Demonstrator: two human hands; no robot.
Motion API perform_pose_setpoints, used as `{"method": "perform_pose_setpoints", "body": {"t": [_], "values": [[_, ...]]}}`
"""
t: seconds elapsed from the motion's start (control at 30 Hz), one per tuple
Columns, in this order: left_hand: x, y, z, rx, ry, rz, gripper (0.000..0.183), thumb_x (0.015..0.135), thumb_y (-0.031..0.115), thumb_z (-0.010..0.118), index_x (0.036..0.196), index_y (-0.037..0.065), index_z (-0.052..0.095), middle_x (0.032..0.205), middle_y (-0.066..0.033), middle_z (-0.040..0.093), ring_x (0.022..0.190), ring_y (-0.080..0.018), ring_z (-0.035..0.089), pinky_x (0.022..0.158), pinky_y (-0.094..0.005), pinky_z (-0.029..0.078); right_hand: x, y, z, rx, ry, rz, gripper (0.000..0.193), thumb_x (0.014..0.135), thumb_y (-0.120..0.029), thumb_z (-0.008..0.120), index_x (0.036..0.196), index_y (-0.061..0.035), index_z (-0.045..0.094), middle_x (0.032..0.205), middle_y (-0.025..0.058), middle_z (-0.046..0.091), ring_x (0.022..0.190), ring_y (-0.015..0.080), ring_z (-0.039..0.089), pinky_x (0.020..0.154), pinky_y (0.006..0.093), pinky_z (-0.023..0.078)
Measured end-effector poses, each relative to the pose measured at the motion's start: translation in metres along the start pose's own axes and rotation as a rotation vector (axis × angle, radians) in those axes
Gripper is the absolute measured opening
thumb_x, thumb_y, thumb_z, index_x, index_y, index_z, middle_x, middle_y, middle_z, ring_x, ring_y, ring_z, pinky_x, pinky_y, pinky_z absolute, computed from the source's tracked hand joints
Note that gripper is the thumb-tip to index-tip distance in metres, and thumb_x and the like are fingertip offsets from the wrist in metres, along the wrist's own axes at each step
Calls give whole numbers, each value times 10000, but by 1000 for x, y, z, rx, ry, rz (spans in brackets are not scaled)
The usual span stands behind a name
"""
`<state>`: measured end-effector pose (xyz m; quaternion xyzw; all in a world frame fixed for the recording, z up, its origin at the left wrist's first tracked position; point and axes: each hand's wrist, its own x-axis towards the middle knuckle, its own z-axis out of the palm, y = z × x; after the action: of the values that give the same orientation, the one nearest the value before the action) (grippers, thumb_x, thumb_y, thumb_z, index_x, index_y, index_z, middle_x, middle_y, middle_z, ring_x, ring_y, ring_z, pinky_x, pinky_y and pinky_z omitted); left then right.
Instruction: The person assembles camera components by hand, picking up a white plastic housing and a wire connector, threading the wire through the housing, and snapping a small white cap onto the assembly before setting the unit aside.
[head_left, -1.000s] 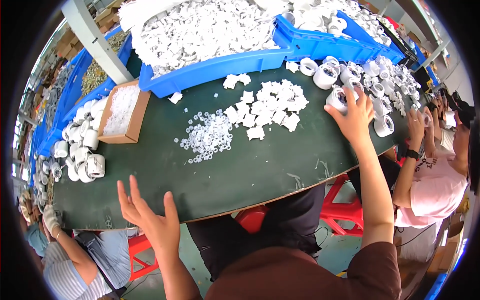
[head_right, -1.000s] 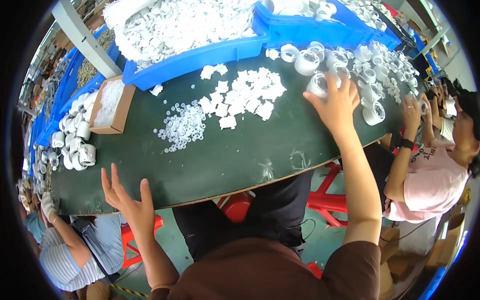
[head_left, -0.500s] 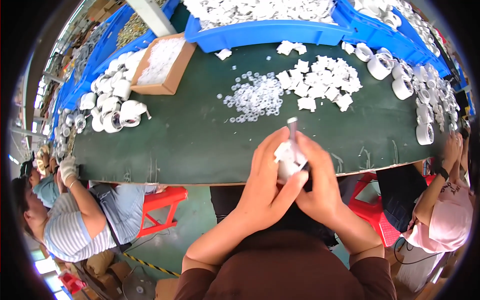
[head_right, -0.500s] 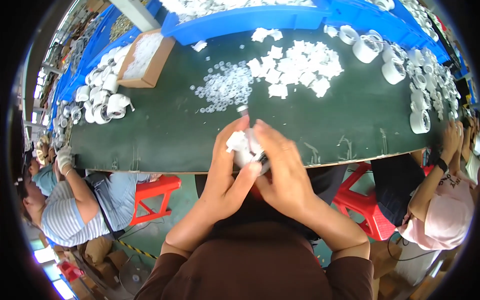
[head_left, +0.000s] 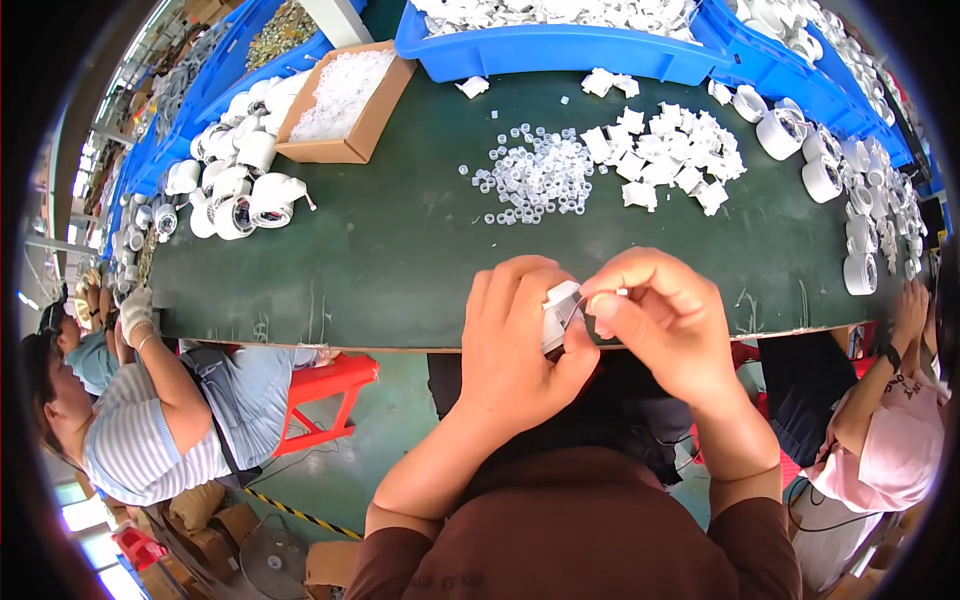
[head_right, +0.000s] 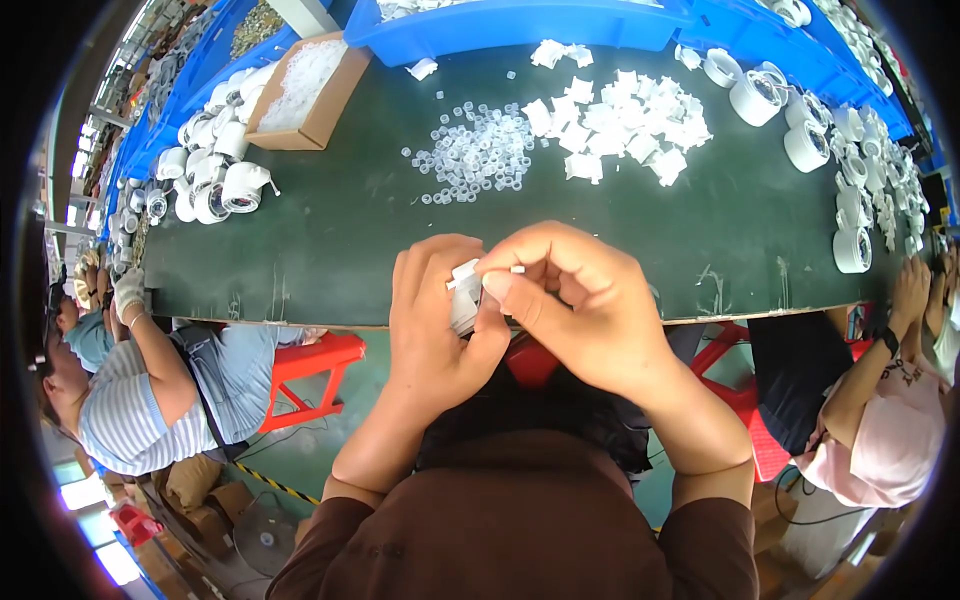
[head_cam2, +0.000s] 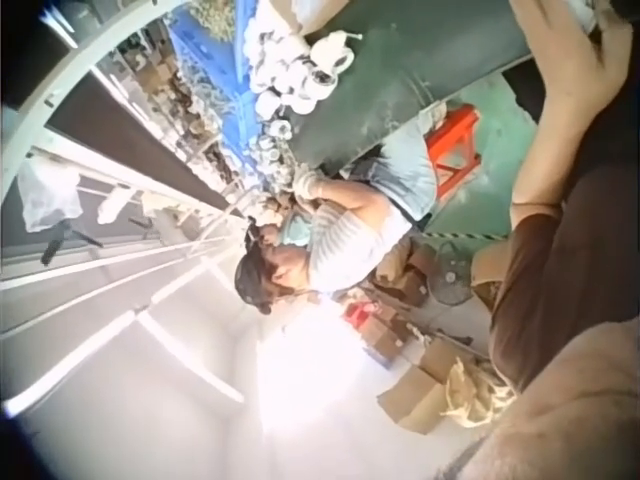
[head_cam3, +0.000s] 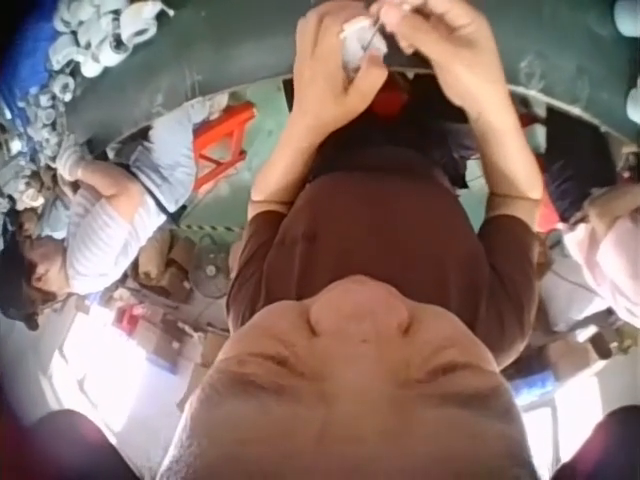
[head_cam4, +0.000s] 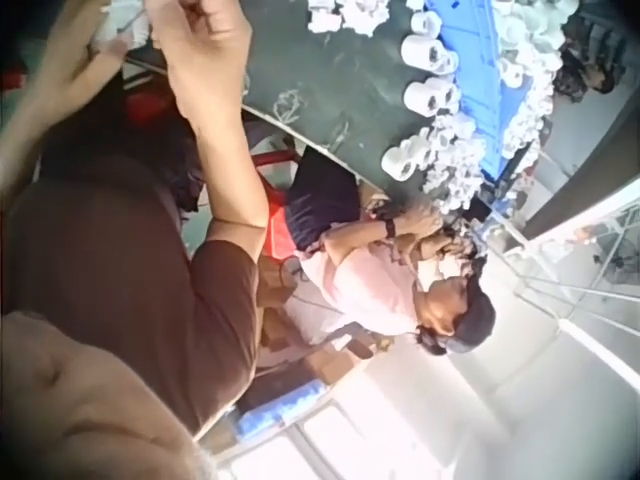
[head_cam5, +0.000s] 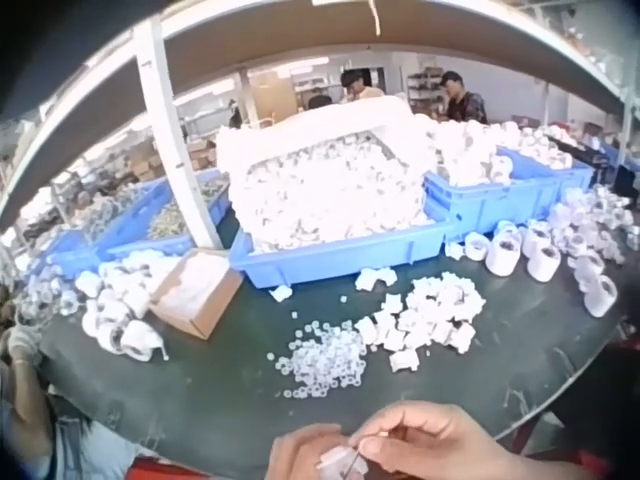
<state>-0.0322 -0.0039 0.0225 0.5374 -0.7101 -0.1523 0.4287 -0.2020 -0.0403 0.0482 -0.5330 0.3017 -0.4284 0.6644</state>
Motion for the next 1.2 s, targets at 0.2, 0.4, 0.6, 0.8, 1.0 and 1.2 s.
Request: {"method": "perform_pose_setpoints", "body": {"t": [0.2,0.4,0.6,0.8,1.0,1.2], "values": [[4,-3,-2,-24,63,-29,160,856,27,569,1007,15,620,1003,-125,649,872,-313,576,802,-418,447,-4,30,8,-362,87,-362,174,927,72,653,1090,14,671,975,62,667,836,83,618,724,242,509],[3,-7,-2,-77,58,34,118,881,57,585,990,19,611,993,-123,641,806,-322,544,734,-413,450,-6,42,17,-252,221,-184,108,938,39,661,1041,4,660,934,36,666,799,66,604,701,238,505],[3,-6,-9,-78,-35,37,122,926,95,579,1016,17,608,1039,-144,659,881,-316,576,804,-406,457,-10,26,13,-278,163,-114,65,955,19,649,1018,8,662,946,40,670,814,75,605,726,247,507],[1,-7,-6,-90,14,12,123,924,123,588,989,28,631,1035,-136,671,865,-310,579,797,-391,456,27,2,-47,-1001,230,-348,135,887,-9,698,1021,-15,679,1036,98,678,884,220,654,758,320,518],[0,-3,-6,-84,26,5,124,929,123,584,976,23,641,1030,-146,671,886,-311,586,799,-387,464,49,5,-70,-1371,128,-424,325,864,27,697,1171,-69,651,1050,82,652,861,195,646,740,319,527],[-8,-4,-12,-681,-67,-387,242,1032,210,528,1022,-7,634,1155,-128,672,874,-161,610,768,-297,494,28,-1,-41,-658,79,-94,399,899,107,624,1268,-46,617,1116,54,618,979,131,649,829,293,519]]}}
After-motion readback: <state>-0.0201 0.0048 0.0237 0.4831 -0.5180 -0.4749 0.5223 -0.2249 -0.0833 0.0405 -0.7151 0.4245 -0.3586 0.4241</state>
